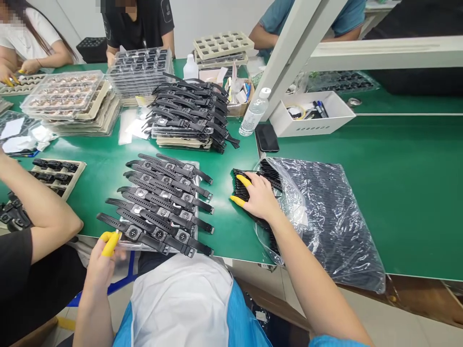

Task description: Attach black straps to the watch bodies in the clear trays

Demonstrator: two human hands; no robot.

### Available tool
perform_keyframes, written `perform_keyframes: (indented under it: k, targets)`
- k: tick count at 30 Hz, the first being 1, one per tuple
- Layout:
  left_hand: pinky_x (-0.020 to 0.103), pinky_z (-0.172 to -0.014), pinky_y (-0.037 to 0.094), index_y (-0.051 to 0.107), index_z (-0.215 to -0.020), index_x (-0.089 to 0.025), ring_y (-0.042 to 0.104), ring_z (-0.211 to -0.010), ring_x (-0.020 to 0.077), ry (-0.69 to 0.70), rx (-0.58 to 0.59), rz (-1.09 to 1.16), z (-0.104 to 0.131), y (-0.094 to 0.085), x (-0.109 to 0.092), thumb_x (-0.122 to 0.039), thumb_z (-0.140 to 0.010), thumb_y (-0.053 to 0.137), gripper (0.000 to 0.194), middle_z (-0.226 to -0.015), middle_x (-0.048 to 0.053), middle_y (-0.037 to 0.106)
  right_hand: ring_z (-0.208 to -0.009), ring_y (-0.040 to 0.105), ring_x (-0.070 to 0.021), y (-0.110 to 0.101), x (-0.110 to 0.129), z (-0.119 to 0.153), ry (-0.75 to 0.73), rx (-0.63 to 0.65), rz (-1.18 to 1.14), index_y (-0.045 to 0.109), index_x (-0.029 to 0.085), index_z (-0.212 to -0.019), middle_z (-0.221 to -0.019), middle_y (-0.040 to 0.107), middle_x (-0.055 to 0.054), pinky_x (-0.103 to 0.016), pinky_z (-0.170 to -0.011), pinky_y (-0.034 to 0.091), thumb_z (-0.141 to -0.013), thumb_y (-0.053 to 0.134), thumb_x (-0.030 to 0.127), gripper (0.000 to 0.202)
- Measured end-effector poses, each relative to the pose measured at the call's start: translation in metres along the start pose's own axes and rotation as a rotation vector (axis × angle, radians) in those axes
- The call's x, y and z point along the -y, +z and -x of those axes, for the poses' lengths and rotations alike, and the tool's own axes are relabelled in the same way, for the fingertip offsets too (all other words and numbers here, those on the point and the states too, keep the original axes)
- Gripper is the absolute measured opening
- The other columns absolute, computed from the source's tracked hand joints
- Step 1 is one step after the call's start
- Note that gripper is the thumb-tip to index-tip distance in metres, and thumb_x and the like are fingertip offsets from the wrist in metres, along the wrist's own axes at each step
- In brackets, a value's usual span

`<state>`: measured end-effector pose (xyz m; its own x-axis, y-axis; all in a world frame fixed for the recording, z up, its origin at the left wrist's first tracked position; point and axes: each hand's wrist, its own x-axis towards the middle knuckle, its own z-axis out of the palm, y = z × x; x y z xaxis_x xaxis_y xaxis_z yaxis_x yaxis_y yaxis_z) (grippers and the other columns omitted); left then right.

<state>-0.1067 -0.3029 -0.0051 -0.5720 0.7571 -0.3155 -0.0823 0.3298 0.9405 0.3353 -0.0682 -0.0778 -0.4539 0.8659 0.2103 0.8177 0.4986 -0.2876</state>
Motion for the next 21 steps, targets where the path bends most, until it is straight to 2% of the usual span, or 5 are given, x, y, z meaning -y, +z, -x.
perform_keyframes:
  k: [3,6,11,17,21]
  targets:
    - [0.034,-0.077,0.062,0.066,-0.096,-0.022,0.072,-0.081,0.0197,0.013,-0.043,0.451,0.021,0.027,0.002,-0.049,-0.071,0.09,0.044,-0.088,-0.001,0.073,-0.142,0.049,-0.0436,0.0,0.0,0.0,0.002,-0.004,0.012,0.047,0.021,-0.159,-0.154,0.054,-0.022,-0.063,-0.12,0.032,-0.096,0.056,0.066,0.078]
    - [0.033,-0.084,0.064,0.071,-0.105,-0.023,0.073,-0.082,0.0166,0.007,-0.087,0.656,0.035,0.049,0.006,-0.04,-0.073,0.092,0.042,-0.088,-0.001,0.075,-0.142,0.05,-0.0428,0.001,0.0,-0.001,0.0,-0.003,0.025,0.051,0.019,-0.155,-0.153,0.055,-0.023,-0.062,-0.121,0.033,-0.097,0.056,0.065,0.075]
    - [0.037,-0.092,0.063,0.075,-0.114,-0.027,0.076,-0.102,0.0222,-0.095,0.082,0.798,0.035,0.073,0.017,-0.032,-0.081,0.085,0.034,-0.109,0.004,0.081,-0.142,0.051,-0.0425,0.004,-0.003,0.0,-0.015,-0.03,0.023,0.05,0.021,-0.156,-0.153,0.055,-0.022,-0.063,-0.12,0.033,-0.097,0.056,0.064,0.074]
    - [0.034,-0.095,0.062,0.08,-0.112,-0.021,0.08,-0.101,0.0221,-0.205,0.041,0.907,0.015,0.082,0.024,-0.018,-0.083,0.074,0.029,-0.111,0.006,0.083,-0.141,0.052,-0.0421,0.009,-0.007,0.0,-0.041,-0.057,0.019,0.05,0.022,-0.156,-0.153,0.056,-0.022,-0.063,-0.119,0.034,-0.097,0.056,0.064,0.073]
    - [0.044,-0.105,0.06,0.077,-0.124,-0.02,0.08,-0.107,0.0274,-0.18,0.108,0.944,0.007,0.077,0.01,-0.02,-0.087,0.065,0.038,-0.112,0.009,0.083,-0.139,0.053,-0.0429,0.012,-0.008,0.0,-0.044,-0.07,0.023,0.051,0.022,-0.155,-0.151,0.057,-0.022,-0.063,-0.117,0.036,-0.096,0.056,0.066,0.074]
